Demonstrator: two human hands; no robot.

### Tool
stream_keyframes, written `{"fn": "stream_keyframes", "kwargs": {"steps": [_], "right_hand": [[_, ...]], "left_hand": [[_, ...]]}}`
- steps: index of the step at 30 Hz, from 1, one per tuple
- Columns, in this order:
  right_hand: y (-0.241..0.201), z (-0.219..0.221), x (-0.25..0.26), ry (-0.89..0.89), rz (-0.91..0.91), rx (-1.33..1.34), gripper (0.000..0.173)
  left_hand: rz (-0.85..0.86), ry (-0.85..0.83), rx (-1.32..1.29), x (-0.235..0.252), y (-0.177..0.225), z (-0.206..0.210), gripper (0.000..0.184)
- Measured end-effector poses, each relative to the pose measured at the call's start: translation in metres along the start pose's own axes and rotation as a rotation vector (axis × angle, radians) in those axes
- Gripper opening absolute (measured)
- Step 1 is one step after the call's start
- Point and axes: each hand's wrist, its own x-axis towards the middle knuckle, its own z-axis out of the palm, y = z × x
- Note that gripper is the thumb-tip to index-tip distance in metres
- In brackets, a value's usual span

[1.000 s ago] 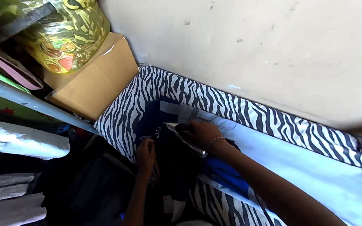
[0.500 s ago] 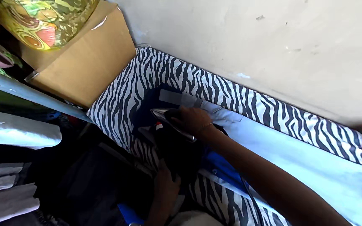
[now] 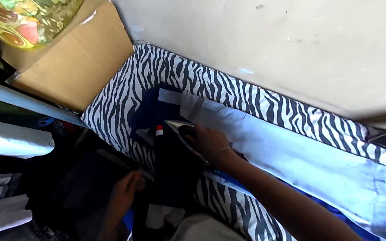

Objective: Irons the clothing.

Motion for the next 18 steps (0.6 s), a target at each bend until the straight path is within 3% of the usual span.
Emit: {"fn": "stream_keyframes", "kwargs": {"steps": [3, 6, 9, 14, 18], "right_hand": [[-0.012, 0.004, 0.009, 0.064, 0.047, 0.082, 0.05], [-0.001, 0.01, -0.012, 0.035, 0.068, 0.097, 0.054], [0.02, 0.013, -0.034, 0.006, 0.135, 0.055, 0.06], [0.0, 0.005, -0.006, 0.053, 0.078, 0.04, 0.053], [-0.013, 0.001, 0.032, 0.271, -0.164, 0.145, 0.045]], "left_hand": [[0.085, 0.14, 0.067, 0.061, 0.049, 0.013, 0.03], [0.024, 0.06, 0.272, 0.082, 0.078, 0.028, 0.043], [-0.041, 0.017, 0.391, 0.08, 0.082, 0.038, 0.057], [-0.014, 0.137, 0.144, 0.065, 0.068, 0.038, 0.035], [-0.013, 0.238, -0.108, 0.061, 0.056, 0.033, 0.029]]}}
